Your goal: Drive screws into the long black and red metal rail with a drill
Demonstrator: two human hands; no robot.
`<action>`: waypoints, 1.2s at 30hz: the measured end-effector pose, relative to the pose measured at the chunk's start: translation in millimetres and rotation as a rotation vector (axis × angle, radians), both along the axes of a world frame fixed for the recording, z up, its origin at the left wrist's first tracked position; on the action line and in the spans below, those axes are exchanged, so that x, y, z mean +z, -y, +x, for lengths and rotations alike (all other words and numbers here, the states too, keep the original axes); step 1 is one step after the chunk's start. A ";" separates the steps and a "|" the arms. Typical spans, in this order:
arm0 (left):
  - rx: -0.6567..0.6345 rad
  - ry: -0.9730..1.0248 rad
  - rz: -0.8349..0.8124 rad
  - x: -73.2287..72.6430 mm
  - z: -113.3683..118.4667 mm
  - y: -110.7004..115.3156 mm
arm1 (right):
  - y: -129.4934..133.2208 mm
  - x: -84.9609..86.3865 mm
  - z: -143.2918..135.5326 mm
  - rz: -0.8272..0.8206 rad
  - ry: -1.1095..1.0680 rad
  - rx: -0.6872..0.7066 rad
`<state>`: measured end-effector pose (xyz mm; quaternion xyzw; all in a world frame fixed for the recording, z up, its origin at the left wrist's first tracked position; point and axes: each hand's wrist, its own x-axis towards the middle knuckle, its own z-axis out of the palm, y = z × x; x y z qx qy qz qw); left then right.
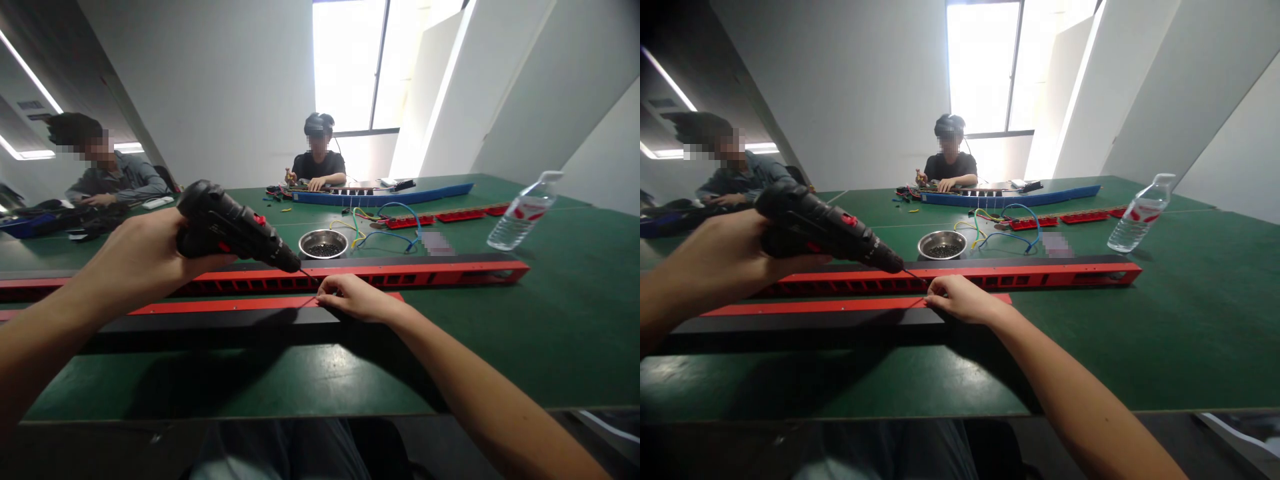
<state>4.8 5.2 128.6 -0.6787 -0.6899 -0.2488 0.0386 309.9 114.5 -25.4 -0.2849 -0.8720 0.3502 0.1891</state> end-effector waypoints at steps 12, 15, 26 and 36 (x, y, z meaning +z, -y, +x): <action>0.033 1.277 -0.176 -89.8 9.3 -44.8 | 48.5 -8.9 -38.4 0.562 0.346 -0.222; -0.074 1.497 -0.209 -100.7 19.3 -49.7 | 48.5 -10.2 -39.7 0.629 0.352 -0.208; -0.237 1.693 -0.252 -111.6 8.5 -41.1 | 41.9 -5.2 -24.7 0.639 0.384 -0.135; -0.248 1.832 -0.280 -114.9 19.3 -35.7 | 28.1 -9.2 71.8 0.656 0.331 -0.278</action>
